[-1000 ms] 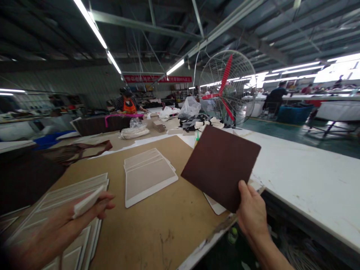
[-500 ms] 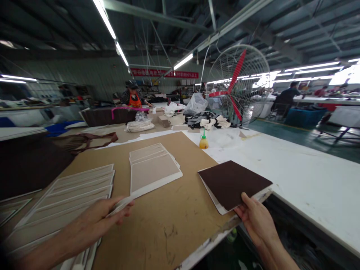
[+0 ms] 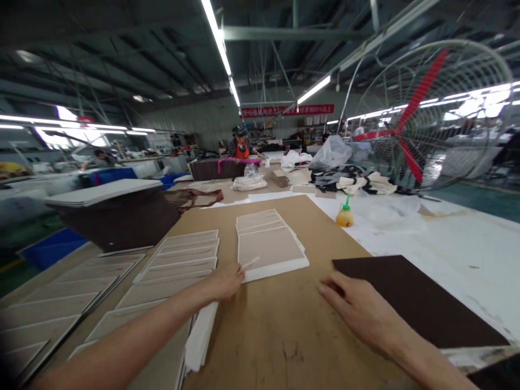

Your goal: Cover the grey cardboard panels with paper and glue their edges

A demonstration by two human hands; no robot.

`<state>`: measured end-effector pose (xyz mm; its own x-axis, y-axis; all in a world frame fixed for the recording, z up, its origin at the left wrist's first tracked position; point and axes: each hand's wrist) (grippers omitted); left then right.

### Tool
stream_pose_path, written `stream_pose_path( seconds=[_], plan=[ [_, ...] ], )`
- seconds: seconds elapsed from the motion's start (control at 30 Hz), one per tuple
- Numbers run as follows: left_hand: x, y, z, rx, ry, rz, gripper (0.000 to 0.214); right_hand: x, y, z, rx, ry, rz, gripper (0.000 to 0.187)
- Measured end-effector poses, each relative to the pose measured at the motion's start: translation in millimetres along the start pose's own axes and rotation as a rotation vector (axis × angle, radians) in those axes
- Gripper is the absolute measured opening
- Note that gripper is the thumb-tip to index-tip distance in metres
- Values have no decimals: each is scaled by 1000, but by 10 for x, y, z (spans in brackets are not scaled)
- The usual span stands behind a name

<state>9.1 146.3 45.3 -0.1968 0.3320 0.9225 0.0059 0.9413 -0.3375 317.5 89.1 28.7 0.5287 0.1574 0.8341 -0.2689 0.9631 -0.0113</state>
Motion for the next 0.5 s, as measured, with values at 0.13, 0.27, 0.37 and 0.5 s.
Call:
stream_pose_path(
  seconds=[0.13,0.27,0.37,0.5],
  plan=[
    [-65,97,-89,26,81,0,29,-122,939,132,103,-153,57,44],
    [-86,27,-69,18,90,8,29,-370,1059,41,130,-211,101,44],
    [-110,-88,-28,-16,56,36,28,-413,816,33,169,-210,122,46],
    [-130,-159,0,-25,6,41,28,-345,773,19,154,-209,60,50]
  ],
)
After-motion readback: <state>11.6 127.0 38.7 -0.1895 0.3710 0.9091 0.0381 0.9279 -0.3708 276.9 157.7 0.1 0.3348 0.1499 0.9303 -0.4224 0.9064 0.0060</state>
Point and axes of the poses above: each hand's wrist, its own y-axis towards the middle knuckle, its own x-axis out of the back of the hand, z = x × y, and after that the axes turned 1 degree about y, right-handed
